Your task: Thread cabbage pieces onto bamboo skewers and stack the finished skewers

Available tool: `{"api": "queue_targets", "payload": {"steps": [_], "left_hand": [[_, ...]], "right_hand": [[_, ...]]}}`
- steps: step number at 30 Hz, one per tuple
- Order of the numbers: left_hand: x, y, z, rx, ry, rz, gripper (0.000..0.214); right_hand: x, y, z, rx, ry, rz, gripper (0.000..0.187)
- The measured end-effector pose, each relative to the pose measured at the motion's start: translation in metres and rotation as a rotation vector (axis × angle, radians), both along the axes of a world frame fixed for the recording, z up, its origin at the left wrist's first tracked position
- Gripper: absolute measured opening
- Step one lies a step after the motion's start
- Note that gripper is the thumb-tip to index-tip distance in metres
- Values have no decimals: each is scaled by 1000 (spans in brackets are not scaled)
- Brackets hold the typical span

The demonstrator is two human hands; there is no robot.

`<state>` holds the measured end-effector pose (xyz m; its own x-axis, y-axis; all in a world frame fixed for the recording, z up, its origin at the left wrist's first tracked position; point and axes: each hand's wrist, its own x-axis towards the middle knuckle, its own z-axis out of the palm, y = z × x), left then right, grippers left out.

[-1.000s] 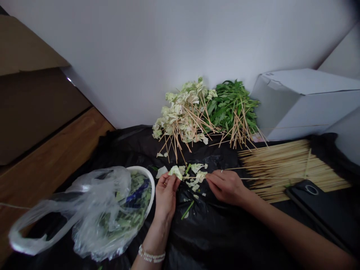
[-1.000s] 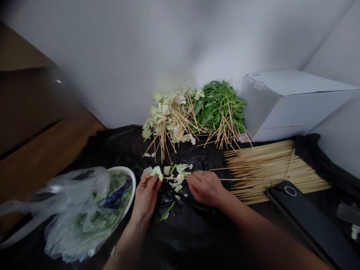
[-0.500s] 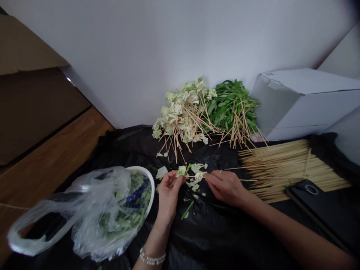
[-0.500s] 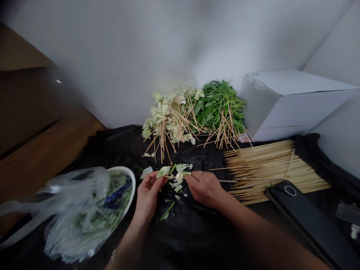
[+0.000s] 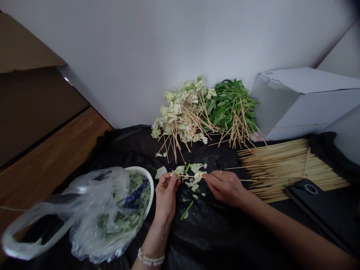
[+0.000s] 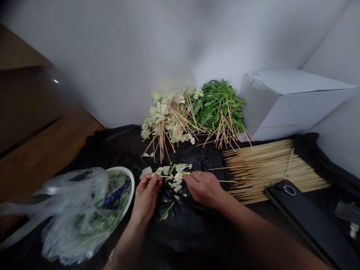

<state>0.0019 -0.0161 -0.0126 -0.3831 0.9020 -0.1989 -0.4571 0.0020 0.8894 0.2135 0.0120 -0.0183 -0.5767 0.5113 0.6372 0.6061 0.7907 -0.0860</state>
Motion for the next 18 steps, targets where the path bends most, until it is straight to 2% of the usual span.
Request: {"api": "queue_targets", "payload": {"steps": [7, 11, 18], "left_hand": [[-1, -3, -6, 57, 208, -14, 26], [-1, -4, -4, 67, 368, -6, 27], [1, -8, -5, 103, 657, 23, 17]], "right_hand": [[-1, 0, 1, -9, 7, -41, 18], [-1, 0, 1, -21, 12, -46, 19], [-1, -2, 2, -35, -3, -52, 20]]}}
